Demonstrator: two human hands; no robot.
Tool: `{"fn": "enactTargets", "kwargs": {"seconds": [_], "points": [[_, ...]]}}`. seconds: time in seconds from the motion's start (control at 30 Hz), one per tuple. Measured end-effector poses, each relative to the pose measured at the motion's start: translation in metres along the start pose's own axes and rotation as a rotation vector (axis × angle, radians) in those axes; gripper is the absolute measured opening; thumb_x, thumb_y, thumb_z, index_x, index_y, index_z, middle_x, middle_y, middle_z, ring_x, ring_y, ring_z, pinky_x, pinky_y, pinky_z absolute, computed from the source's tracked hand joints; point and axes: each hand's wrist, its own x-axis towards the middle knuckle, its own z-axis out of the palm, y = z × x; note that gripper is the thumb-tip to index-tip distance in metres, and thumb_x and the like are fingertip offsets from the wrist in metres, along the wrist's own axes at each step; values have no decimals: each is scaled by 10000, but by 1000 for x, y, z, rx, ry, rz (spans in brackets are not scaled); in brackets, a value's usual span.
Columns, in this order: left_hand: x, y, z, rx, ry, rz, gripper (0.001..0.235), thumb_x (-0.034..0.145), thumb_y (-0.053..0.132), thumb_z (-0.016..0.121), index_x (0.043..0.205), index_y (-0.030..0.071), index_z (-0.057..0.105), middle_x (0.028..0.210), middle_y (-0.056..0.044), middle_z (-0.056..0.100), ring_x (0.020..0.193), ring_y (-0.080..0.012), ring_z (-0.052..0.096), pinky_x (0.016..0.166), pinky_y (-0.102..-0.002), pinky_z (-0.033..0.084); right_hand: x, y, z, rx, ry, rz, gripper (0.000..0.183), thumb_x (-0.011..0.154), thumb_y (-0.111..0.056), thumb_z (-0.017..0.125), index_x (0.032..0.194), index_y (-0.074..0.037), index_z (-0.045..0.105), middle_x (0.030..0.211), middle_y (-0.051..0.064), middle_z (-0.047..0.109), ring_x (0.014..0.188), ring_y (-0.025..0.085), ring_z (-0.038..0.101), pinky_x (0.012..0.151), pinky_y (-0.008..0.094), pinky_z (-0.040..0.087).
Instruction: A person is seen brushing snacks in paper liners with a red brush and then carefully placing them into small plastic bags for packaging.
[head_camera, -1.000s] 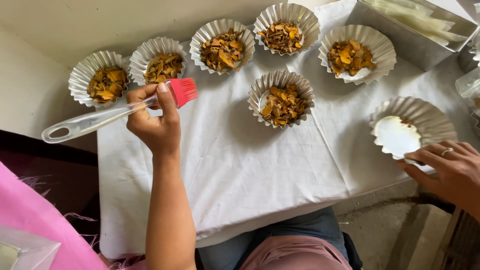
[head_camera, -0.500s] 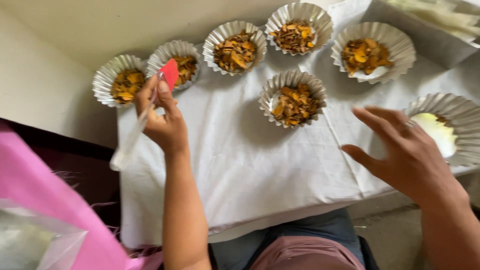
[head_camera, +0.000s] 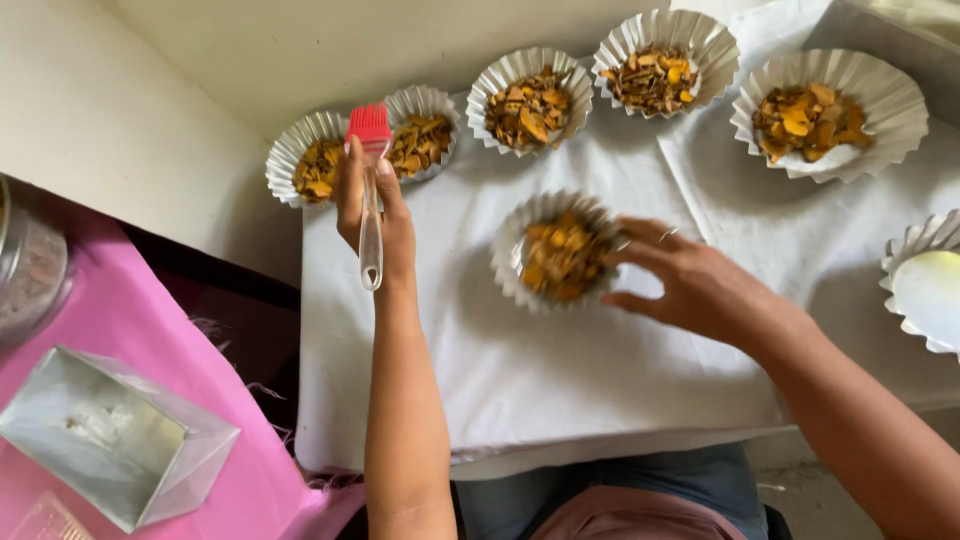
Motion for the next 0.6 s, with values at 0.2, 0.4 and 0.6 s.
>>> {"fn": "enactTargets", "kwargs": {"seconds": [0.2,0.4,0.6], "points": [[36,-31,35,0,-218,-40,366,1086,156,626,1450,124,600,1364,-276,595,1265,-468,597,1076,-580,508,-5,2,2,281,-132,-121,485,791,-452,830,1210,-232,726,1278,128,686,1098,331,722,924,465,594],[67,-49,60,374,-561,357,435,1024,-15,591,1452,65,599,1510,-269,421,1208,-493,622,988,-565,563,-7,8,11,228,-37,-163,548,832,-450,798,1307,-225,642,1342,108,626,1136,329,691,925,486,586],[80,-96,66,704,-759,925,373,979,41,569,1329,131,664,1519,-221,464,1078,-414,716,816,-444,650,-20,-10,-28,59,102,-270,506,866,-376,780,1314,-180,649,1252,137,655,1119,332,687,996,477,542]]}}
